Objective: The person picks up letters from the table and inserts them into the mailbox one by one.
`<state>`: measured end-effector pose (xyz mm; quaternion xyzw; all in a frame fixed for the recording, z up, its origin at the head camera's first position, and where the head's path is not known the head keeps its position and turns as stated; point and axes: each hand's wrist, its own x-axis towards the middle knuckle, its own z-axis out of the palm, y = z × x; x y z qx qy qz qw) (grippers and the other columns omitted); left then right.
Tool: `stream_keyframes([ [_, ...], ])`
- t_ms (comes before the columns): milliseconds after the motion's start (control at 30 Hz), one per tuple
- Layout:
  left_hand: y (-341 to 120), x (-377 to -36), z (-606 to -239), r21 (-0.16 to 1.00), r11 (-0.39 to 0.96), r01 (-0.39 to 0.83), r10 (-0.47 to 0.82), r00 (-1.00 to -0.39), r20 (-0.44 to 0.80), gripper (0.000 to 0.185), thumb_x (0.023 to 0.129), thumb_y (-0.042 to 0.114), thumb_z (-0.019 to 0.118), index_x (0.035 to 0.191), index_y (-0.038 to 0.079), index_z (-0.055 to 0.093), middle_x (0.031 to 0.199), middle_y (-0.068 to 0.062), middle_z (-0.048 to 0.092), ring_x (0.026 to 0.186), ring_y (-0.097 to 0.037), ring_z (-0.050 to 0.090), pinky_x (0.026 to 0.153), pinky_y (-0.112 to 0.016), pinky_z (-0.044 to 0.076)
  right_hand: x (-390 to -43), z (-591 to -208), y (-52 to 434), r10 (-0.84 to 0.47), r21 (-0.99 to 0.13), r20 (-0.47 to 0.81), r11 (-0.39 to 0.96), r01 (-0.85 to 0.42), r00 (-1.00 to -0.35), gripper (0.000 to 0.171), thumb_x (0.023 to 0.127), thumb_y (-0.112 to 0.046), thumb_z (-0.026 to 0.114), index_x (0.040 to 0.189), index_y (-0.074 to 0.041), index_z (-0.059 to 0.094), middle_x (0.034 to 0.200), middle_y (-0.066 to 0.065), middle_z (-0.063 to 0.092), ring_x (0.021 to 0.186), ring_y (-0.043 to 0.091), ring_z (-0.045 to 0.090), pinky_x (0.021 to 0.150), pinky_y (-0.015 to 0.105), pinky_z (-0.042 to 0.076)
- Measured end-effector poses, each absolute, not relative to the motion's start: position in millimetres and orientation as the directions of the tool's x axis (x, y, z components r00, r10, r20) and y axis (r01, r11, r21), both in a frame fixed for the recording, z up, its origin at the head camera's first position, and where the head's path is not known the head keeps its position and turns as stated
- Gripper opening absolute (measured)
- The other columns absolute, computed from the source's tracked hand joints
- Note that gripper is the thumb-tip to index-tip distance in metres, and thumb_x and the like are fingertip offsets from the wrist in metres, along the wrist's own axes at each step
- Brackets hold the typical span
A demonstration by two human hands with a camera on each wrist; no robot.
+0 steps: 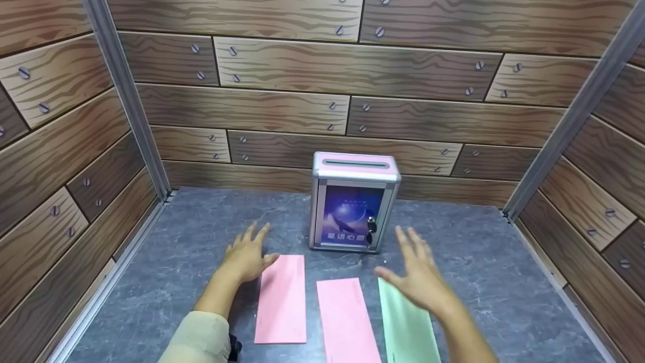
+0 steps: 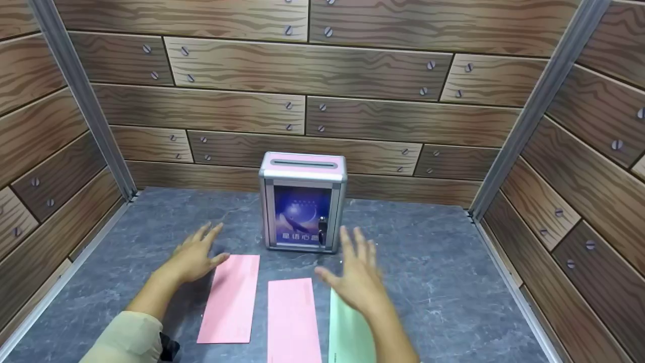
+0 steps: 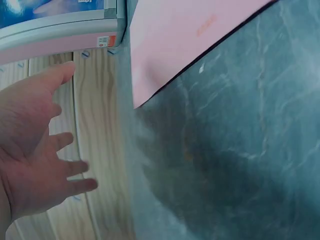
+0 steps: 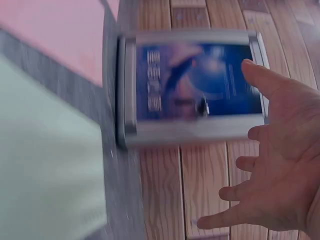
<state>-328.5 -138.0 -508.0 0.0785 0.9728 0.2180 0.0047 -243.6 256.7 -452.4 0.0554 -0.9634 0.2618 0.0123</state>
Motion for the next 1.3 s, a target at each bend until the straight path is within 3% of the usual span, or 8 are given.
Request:
stream_keyframes([
  [233, -140, -339, -520, 0.564, 0.817, 0.117, 0.164, -0.986, -0.033, 0.076, 0.1, 0.034, 0.079, 0.162, 0.006, 0.046, 0.162, -0.03, 0.045, 0.152, -0.058, 0.042, 0.124, -0.075, 0.035, -234, -473, 211, -0.158, -0.598, 0.091, 0.781, -0.18, -0.983, 0.116, 0.086, -0.055, 0.087, 0.175, -0.022, 0.019, 0.181, 0.02, 0.014, 0.161, 0.056, 0.028, 0.119, 0.08, 0.036],
  [400, -142, -345, -531, 0.628, 0.775, 0.071, 0.159, -0.984, -0.086, 0.072, 0.095, 0.032, 0.084, 0.151, -0.002, 0.054, 0.161, -0.041, 0.041, 0.156, -0.062, 0.031, 0.127, -0.073, 0.034, -228, -492, 181, -0.291, -0.712, 0.057, 0.659, -0.243, -0.955, 0.103, 0.087, -0.046, 0.088, 0.168, -0.009, 0.036, 0.169, 0.028, 0.036, 0.144, 0.056, 0.051, 0.112, 0.077, 0.048],
  [567, -144, -351, -539, 0.658, 0.753, 0.021, 0.138, -0.982, -0.126, 0.074, 0.089, 0.033, 0.09, 0.144, -0.004, 0.057, 0.162, -0.042, 0.04, 0.159, -0.06, 0.028, 0.13, -0.068, 0.032, -226, -510, 158, -0.411, -0.846, -0.014, 0.49, -0.208, -0.911, 0.078, 0.092, -0.028, 0.086, 0.154, 0.002, 0.051, 0.144, 0.024, 0.06, 0.122, 0.038, 0.063, 0.098, 0.049, 0.061],
  [700, -145, -354, -541, 0.653, 0.757, 0.001, 0.135, -0.978, -0.156, 0.071, 0.084, 0.031, 0.095, 0.137, -0.001, 0.059, 0.155, -0.036, 0.05, 0.151, -0.053, 0.044, 0.126, -0.064, 0.041, -228, -520, 143, -0.468, -0.856, -0.07, 0.482, -0.188, -0.881, 0.059, 0.089, -0.022, 0.086, 0.137, 0.002, 0.064, 0.122, 0.014, 0.068, 0.107, 0.023, 0.064, 0.087, 0.028, 0.056],
  [800, -145, -355, -540, 0.638, 0.77, 0.009, 0.149, -0.975, -0.166, 0.067, 0.082, 0.031, 0.096, 0.13, 0.002, 0.061, 0.144, -0.03, 0.055, 0.136, -0.045, 0.057, 0.118, -0.06, 0.049, -232, -525, 133, -0.487, -0.816, -0.136, 0.549, -0.181, -0.862, 0.044, 0.088, -0.021, 0.087, 0.124, -0.003, 0.07, 0.109, 0.006, 0.069, 0.096, 0.014, 0.063, 0.082, 0.025, 0.053],
  [933, -146, -355, -539, 0.62, 0.785, 0.001, 0.146, -0.972, -0.184, 0.06, 0.082, 0.031, 0.097, 0.124, 0.006, 0.062, 0.14, -0.027, 0.056, 0.124, -0.039, 0.059, 0.111, -0.058, 0.053, -236, -532, 121, -0.47, -0.735, -0.22, 0.656, -0.171, -0.855, 0.031, 0.087, -0.025, 0.089, 0.108, -0.011, 0.071, 0.097, -0.002, 0.067, 0.085, 0.007, 0.057, 0.078, 0.028, 0.051],
  [1100, -147, -355, -539, 0.622, 0.783, -0.021, 0.133, -0.97, -0.201, 0.057, 0.081, 0.029, 0.097, 0.12, 0.008, 0.062, 0.138, -0.025, 0.056, 0.119, -0.036, 0.058, 0.107, -0.057, 0.053, -238, -539, 107, -0.409, -0.671, -0.231, 0.724, -0.16, -0.883, 0.036, 0.083, -0.031, 0.094, 0.096, -0.015, 0.065, 0.087, -0.005, 0.058, 0.076, 0.009, 0.052, 0.07, 0.03, 0.046],
  [1300, -145, -357, -541, 0.653, 0.757, -0.006, 0.161, -0.968, -0.195, 0.059, 0.081, 0.027, 0.097, 0.12, 0.007, 0.058, 0.136, -0.025, 0.053, 0.117, -0.036, 0.057, 0.106, -0.057, 0.053, -235, -548, 101, -0.404, -0.558, -0.145, 0.788, -0.262, -0.903, 0.054, 0.073, -0.038, 0.101, 0.095, -0.017, 0.057, 0.088, -0.007, 0.051, 0.075, 0.009, 0.047, 0.07, 0.03, 0.045],
])
